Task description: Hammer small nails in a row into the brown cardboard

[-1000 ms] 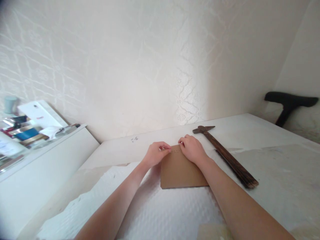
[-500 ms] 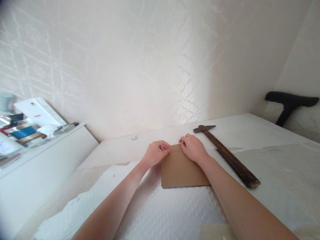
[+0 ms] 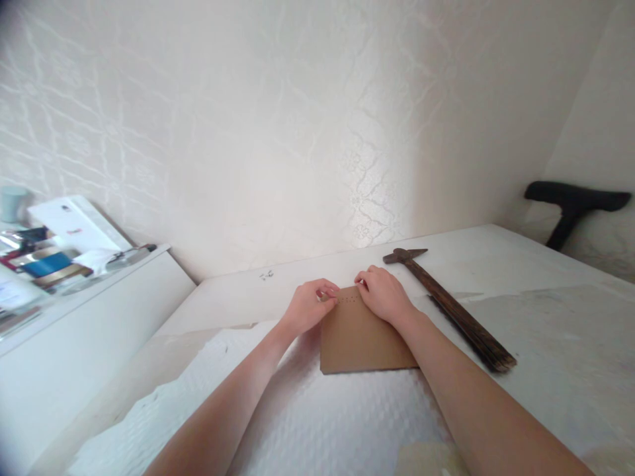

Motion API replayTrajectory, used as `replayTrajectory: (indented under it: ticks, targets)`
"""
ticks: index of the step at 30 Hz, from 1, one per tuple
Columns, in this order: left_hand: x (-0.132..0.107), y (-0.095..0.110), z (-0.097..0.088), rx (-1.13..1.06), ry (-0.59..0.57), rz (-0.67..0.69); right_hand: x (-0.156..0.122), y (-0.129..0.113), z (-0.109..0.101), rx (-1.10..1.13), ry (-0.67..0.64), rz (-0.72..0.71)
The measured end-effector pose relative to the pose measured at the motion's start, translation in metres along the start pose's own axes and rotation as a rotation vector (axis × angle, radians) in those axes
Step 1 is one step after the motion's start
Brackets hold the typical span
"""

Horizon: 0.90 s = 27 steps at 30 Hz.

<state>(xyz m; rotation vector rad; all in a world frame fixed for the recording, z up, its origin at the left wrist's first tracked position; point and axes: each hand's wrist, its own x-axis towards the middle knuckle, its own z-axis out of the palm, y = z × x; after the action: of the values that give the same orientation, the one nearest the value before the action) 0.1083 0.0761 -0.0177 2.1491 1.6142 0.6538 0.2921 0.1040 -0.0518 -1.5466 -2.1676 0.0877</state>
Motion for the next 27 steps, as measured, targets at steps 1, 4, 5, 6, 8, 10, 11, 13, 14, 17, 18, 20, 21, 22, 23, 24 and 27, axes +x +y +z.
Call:
replayTrajectory:
  ticks: [1,4,5,6,8,10,11,13,14,17,18,20,21,22,23,24,27]
  targets:
    - [-0.0002,0.0004,-0.0003,0.001,0.0,-0.001,0.0001,0.0002,-0.0001,0.002,-0.001,-0.001]
    - [-0.0011,0.0016,-0.0013,-0.003,0.004,-0.005,0.0002,-0.0001,-0.0008,0.003,-0.008,0.007]
    - [-0.0014,0.0019,-0.0015,-0.005,0.007,-0.003,0.0001,-0.0005,-0.0011,0.004,-0.011,0.011]
    - [-0.0016,0.002,-0.0015,-0.007,0.009,0.001,-0.0001,-0.001,-0.0014,0.005,-0.013,0.012]
    - [-0.0018,0.0017,-0.0013,-0.009,0.013,0.011,-0.0006,-0.002,-0.0021,0.006,-0.016,0.014]
    - [-0.0015,0.0008,-0.0009,-0.003,0.014,0.018,-0.001,-0.0029,-0.0028,0.004,-0.013,0.016]
    - [-0.0013,0.0004,-0.0007,0.001,0.012,0.02,-0.001,-0.0032,-0.003,0.002,-0.012,0.016]
    - [-0.001,-0.0001,-0.0004,0.008,0.011,0.02,-0.001,-0.0034,-0.0033,0.0,-0.013,0.016]
    - [-0.0009,-0.0001,-0.0003,0.01,0.009,0.018,-0.0008,-0.0033,-0.0034,0.001,-0.015,0.016]
    - [-0.001,0.0002,-0.0003,0.013,0.004,0.012,-0.0005,-0.0027,-0.0031,0.004,-0.024,0.019]
    - [-0.0011,0.0003,-0.0002,0.014,0.003,0.012,-0.0004,-0.0023,-0.0029,0.004,-0.022,0.017]
    - [-0.0012,0.0002,0.0001,0.012,0.0,0.011,-0.0003,-0.001,-0.0022,0.004,-0.012,0.01]
    - [-0.0011,0.0,0.0003,0.012,-0.002,0.011,-0.0002,-0.0003,-0.0018,0.004,-0.007,0.008]
    - [-0.0011,-0.0002,0.0006,0.013,-0.004,0.011,0.0,0.0005,-0.0013,0.004,-0.002,0.008]
    - [-0.0011,-0.0005,0.0008,0.012,-0.006,0.011,0.0002,0.0011,-0.0008,0.006,0.002,0.009]
    - [-0.001,-0.0008,0.001,0.01,-0.009,0.014,0.0005,0.0016,-0.0006,0.011,0.004,0.009]
    - [-0.0013,-0.0011,0.0014,-0.007,-0.015,0.022,0.0008,0.0014,-0.0023,0.019,0.011,0.008]
